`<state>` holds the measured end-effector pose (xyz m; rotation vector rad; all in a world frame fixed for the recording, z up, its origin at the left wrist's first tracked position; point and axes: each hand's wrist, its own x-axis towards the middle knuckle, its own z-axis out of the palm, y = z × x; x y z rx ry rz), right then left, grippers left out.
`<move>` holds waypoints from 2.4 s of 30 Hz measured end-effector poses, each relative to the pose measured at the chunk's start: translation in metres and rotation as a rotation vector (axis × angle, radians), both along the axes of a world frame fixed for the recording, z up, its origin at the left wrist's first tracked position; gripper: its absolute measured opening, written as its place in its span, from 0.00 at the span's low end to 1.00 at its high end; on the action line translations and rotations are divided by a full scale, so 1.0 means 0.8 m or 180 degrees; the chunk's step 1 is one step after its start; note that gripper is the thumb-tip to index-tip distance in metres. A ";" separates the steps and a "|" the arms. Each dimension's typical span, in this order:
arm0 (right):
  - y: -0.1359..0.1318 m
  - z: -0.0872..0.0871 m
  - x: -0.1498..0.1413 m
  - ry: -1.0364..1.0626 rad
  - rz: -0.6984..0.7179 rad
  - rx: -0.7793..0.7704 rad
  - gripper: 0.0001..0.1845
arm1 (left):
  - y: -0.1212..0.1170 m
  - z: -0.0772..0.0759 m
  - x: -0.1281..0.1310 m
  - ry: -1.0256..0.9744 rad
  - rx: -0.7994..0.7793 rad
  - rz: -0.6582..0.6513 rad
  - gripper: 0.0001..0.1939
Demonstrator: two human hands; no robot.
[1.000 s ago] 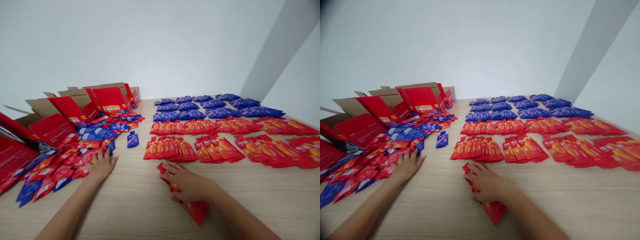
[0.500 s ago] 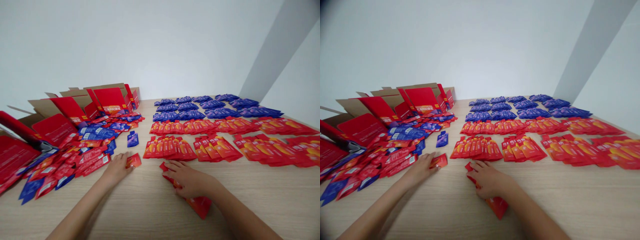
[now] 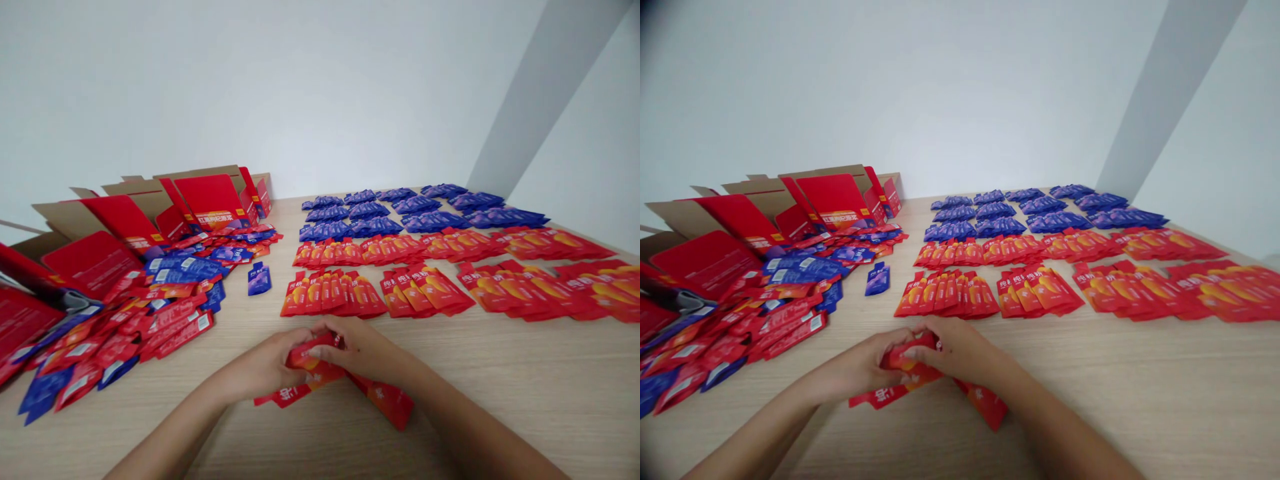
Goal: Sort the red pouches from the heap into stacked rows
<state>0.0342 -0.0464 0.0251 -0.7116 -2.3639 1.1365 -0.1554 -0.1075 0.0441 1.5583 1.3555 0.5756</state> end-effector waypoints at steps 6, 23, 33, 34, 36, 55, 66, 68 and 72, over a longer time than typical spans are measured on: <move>0.018 0.001 0.007 0.0261 -0.0495 -0.0062 0.04 | 0.028 -0.011 -0.004 -0.0606 -0.0475 0.0026 0.09; 0.052 0.009 0.045 -0.0268 -0.0555 -0.1054 0.08 | 0.059 -0.045 0.013 -0.1401 -0.0627 0.1128 0.21; 0.055 0.004 0.051 -0.1443 -0.0616 -0.0019 0.13 | 0.058 -0.063 -0.044 0.0259 0.0276 0.1253 0.17; 0.054 0.003 0.050 -0.1597 -0.0700 0.0221 0.13 | 0.054 -0.063 -0.059 0.0623 0.0529 0.1378 0.17; 0.053 0.002 0.048 -0.1889 -0.0882 0.0555 0.13 | 0.041 -0.062 -0.090 0.1454 0.1026 0.1649 0.19; 0.045 -0.001 0.029 -0.1761 -0.1269 0.1145 0.22 | -0.012 -0.085 -0.118 0.3589 0.0297 0.1719 0.32; 0.038 0.003 0.020 -0.0749 -0.0958 0.0651 0.18 | -0.001 -0.027 -0.097 0.1506 0.1400 0.1917 0.15; 0.033 -0.001 0.016 -0.0146 -0.0790 0.0444 0.11 | 0.005 -0.011 -0.082 0.0432 0.1127 0.2237 0.18; 0.017 -0.004 0.009 0.0745 -0.0457 -0.0148 0.14 | 0.015 0.003 -0.026 -0.1143 0.0136 0.1434 0.23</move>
